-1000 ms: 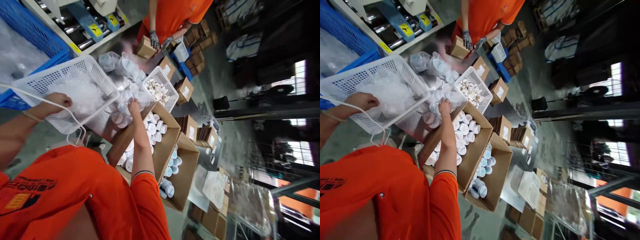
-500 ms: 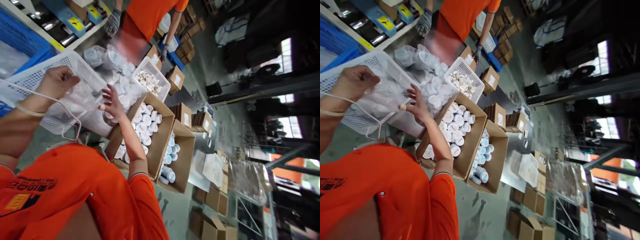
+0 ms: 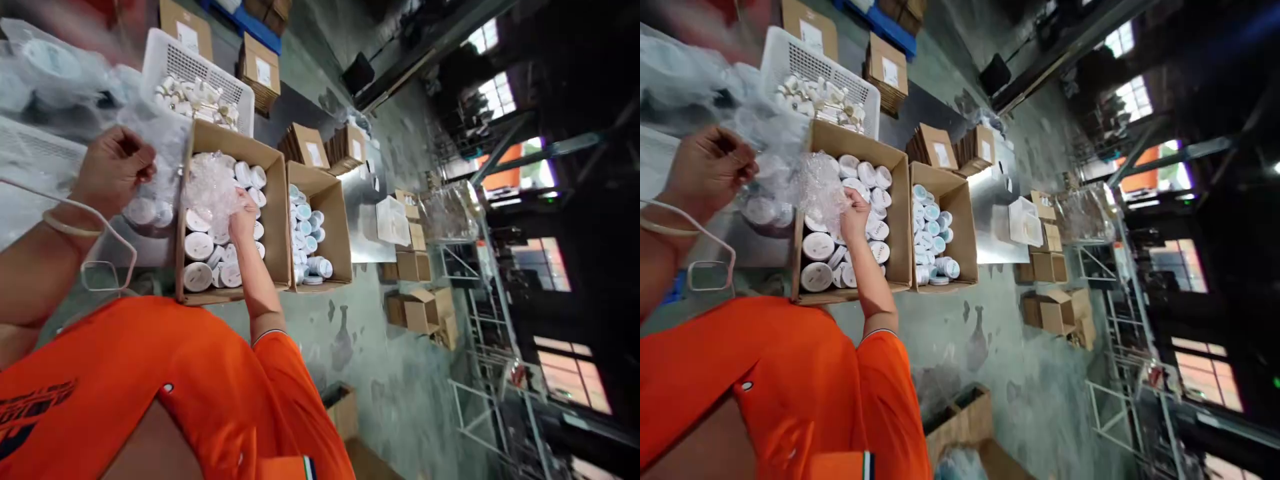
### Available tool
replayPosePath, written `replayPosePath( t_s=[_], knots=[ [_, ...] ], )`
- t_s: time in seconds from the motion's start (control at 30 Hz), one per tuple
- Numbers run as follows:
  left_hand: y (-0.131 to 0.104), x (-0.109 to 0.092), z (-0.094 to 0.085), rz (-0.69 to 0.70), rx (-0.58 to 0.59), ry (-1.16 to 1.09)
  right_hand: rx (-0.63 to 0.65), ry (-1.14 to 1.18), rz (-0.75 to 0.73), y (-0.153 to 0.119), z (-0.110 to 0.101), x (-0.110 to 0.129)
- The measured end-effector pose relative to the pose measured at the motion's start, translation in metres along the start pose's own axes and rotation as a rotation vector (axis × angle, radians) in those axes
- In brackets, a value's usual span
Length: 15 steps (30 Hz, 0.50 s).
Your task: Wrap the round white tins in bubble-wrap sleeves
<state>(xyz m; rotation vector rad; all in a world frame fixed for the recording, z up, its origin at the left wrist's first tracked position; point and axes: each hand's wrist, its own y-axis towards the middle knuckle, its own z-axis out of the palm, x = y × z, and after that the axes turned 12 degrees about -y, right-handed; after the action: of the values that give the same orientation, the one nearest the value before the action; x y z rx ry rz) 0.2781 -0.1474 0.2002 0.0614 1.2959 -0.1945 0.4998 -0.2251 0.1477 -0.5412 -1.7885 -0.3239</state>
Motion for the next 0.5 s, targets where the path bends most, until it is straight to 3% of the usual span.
replayPosePath(
  t_s=[0.1, 0.2, 0.27, 0.43, 0.5],
  knots=[
    [-0.002, 0.009, 0.035, 0.036, 0.166, -0.032, -0.056, 0.061, 0.068, -0.004, -0.026, -0.01],
    [-0.012, 0.021, 0.072, -0.148, 0.356, -0.06, -0.067, 0.143, 0.15, -0.009, -0.041, -0.019],
    [-0.019, 0.028, 0.09, -0.258, 0.413, -0.011, -0.082, 0.184, 0.189, -0.011, -0.051, -0.024],
    [-0.027, 0.028, 0.106, -0.24, 0.342, 0.074, -0.186, 0.191, 0.204, -0.004, -0.086, -0.037],
    [-0.025, 0.025, 0.107, -0.288, 0.419, 0.074, -0.191, 0.142, 0.149, 0.002, -0.096, -0.043]
  ],
)
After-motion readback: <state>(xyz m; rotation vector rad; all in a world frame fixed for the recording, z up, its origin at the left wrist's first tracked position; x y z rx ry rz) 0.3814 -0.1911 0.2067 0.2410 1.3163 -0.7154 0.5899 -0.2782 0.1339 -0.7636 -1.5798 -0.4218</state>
